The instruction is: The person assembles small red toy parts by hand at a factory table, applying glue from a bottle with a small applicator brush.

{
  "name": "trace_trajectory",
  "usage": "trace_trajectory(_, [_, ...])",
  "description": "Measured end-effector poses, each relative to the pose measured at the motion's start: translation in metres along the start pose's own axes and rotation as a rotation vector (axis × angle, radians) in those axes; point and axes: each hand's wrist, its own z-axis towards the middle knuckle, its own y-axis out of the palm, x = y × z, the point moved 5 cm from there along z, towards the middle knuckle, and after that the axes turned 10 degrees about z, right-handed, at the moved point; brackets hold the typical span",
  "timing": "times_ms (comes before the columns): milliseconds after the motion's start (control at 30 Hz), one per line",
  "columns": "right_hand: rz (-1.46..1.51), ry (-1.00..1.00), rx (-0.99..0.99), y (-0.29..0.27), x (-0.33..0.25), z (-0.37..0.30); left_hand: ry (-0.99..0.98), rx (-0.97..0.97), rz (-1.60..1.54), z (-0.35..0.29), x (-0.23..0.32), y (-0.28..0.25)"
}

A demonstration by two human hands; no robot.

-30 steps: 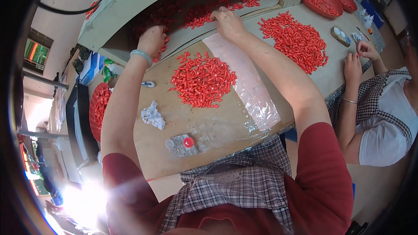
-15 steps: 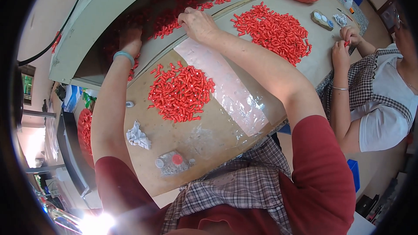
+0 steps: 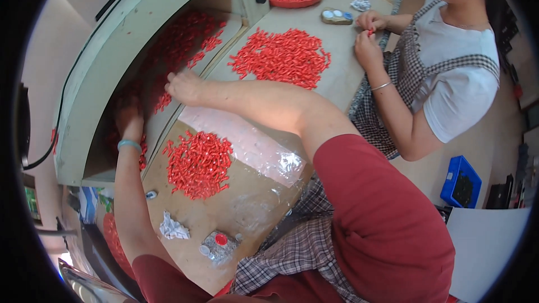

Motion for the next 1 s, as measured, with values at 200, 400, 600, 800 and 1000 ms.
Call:
trace_trajectory(200, [0.005,-0.094,0.078,0.005,-0.003,-0.005,-0.176,0.191,-0.447,-0.016,-0.001,-0.031])
trace_trajectory(400, [0.386,0.079,0.389,-0.007,-0.023,-0.025,-0.365,-0.129,-1.165,-0.035,0.013,-0.067])
trace_trajectory(600, [0.97,0.252,0.596,-0.095,-0.039,-0.096,-0.505,-0.221,-1.747,-0.053,0.046,-0.136])
trace_trajectory(800, [1.589,0.272,0.648,-0.16,-0.043,-0.172,-0.441,-0.371,-2.244,-0.114,0.098,-0.238])
trace_trajectory(1000, [1.715,0.381,0.368,-0.124,-0.114,-0.264,-0.598,-0.611,-2.374,-0.223,0.157,-0.276])
